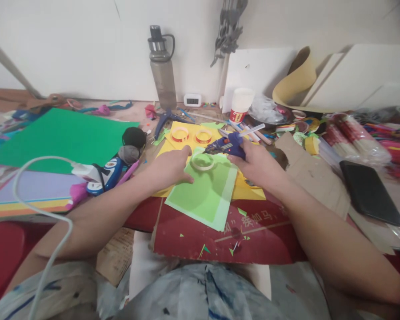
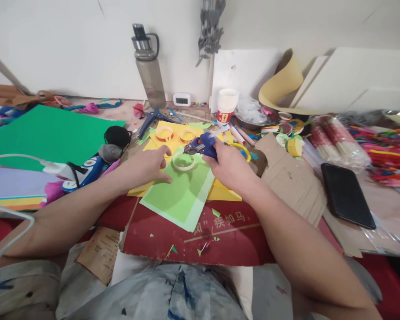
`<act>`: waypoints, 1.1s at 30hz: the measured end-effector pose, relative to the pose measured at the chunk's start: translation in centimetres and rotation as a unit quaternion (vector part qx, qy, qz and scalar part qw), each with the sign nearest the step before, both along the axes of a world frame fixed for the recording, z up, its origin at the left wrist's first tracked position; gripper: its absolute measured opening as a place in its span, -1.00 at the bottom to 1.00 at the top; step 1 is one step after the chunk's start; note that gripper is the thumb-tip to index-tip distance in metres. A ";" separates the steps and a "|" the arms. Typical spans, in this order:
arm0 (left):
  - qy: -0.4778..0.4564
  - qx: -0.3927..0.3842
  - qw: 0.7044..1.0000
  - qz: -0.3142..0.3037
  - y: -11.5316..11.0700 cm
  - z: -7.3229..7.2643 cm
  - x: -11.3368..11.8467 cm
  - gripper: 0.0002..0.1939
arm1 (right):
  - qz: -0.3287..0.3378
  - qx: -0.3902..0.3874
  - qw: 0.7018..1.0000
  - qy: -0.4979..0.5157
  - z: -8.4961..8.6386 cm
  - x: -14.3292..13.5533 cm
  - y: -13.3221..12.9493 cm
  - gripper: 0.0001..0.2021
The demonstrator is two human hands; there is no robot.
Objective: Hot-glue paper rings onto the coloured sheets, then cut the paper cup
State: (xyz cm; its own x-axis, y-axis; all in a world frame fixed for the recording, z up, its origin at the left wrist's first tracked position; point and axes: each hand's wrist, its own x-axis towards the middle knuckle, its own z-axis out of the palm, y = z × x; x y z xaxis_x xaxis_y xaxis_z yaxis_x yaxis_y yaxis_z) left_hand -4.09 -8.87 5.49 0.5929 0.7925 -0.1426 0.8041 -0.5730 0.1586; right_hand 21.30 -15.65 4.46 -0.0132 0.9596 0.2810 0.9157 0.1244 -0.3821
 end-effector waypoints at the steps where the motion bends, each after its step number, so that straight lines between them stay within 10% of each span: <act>1: -0.006 -0.001 1.000 0.002 0.0 0.1 0.0 -0.31 | -0.003 0.000 1.000 -0.001 0.0 0.0 0.0 -0.63; 19: -0.073 -0.019 0.996 -0.044 3.3 -0.3 -0.5 -0.46 | -0.035 -0.070 0.993 -0.086 2.5 0.1 -1.0 -0.65; 27: -0.170 -0.002 0.984 -0.045 3.0 -2.4 2.2 -0.04 | -0.032 -0.076 0.994 -0.073 2.5 -0.5 -1.0 -0.53; 33: -0.176 0.031 0.983 -0.030 3.0 -3.4 3.6 -0.14 | -0.024 -0.067 0.995 -0.076 2.3 -0.5 -1.0 -0.52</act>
State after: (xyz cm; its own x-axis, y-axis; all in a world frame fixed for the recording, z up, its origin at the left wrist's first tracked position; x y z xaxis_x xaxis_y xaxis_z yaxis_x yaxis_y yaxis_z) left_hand -0.46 -5.92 2.05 0.6431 0.7550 0.1281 0.6696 -0.6356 0.3843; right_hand 20.75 -16.67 6.75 0.0002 0.9887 0.1497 0.9676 0.0376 -0.2496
